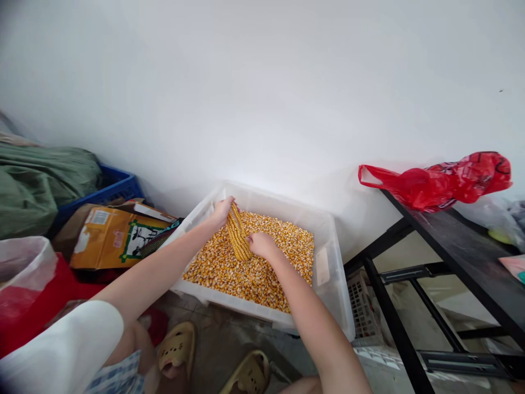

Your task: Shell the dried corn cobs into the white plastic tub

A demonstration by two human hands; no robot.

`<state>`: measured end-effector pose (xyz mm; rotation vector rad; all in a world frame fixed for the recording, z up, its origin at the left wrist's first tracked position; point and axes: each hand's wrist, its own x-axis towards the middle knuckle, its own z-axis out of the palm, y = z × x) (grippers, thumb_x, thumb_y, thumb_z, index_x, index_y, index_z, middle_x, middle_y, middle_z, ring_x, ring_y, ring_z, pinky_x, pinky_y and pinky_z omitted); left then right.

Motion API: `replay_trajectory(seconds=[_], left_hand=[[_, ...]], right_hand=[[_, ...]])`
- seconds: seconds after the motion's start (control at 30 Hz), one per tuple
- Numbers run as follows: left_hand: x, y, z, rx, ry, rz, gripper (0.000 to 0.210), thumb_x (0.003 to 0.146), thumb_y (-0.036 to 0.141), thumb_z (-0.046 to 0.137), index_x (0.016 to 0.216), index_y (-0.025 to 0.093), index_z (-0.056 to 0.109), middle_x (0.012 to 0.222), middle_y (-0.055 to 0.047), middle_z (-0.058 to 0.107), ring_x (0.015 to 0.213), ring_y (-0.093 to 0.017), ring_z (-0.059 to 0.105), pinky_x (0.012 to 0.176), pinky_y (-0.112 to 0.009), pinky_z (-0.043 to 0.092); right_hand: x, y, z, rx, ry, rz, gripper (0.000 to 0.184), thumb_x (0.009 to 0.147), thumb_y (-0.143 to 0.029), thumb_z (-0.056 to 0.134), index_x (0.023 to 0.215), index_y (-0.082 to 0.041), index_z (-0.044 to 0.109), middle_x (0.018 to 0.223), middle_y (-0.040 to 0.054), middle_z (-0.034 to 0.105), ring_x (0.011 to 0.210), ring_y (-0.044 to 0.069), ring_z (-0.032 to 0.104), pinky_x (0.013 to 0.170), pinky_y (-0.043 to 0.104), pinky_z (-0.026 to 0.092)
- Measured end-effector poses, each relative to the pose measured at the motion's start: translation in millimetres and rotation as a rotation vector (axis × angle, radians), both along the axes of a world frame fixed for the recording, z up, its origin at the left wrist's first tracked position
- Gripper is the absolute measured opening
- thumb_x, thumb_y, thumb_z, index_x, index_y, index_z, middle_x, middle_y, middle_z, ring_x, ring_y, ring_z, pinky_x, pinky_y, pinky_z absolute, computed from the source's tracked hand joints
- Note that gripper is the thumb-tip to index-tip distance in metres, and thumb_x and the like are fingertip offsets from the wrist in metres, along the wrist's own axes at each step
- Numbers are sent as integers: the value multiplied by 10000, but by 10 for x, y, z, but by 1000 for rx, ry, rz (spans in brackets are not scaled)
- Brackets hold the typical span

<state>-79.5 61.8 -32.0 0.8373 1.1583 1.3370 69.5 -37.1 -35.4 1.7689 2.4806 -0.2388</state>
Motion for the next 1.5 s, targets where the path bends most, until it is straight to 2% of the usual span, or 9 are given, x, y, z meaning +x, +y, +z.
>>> replay_trajectory(seconds=[0.43,0.67,0.97,1.23,1.33,1.5], left_hand=[[-8,-25,28,-17,46,-11,255,653,358,471,697,122,559,474,-67,575,415,-170,545,408,-255,411],[4,-35,17,28,47,18,233,661,348,466,682,129,542,465,-59,565,423,-167,546,408,-245,402],[133,-91,25,100,170,44,209,687,330,436,633,152,532,468,-56,560,500,-171,567,461,-236,415],[167,-98,-23,127,364,171,252,697,331,401,588,159,549,484,-53,567,463,-150,529,462,-227,381],[185,-113,-9,119,401,186,260,693,337,401,586,161,561,477,-47,565,468,-150,528,471,-223,371],[255,-175,49,115,414,185,256,679,338,424,581,158,578,459,-41,560,473,-155,529,494,-226,368]], right_hand=[[-17,-24,66,-9,-1,-26,386,862,-370,279,961,-193,608,976,99,628,882,169,578,738,243,384],[-46,-54,74,3,-25,-26,389,864,-357,273,957,-186,609,952,107,633,861,174,584,721,249,391],[45,-52,95,47,-25,135,321,847,-295,332,899,-164,620,916,118,636,825,176,581,715,244,376],[106,30,-29,-206,260,19,394,865,-332,292,792,-135,625,711,38,626,623,109,529,578,192,361],[86,-2,-9,-143,194,28,351,858,-303,311,836,-139,621,774,58,638,673,122,547,613,203,369],[26,-77,60,50,-97,113,273,813,-269,386,882,-143,618,876,135,635,790,187,576,699,259,377]])
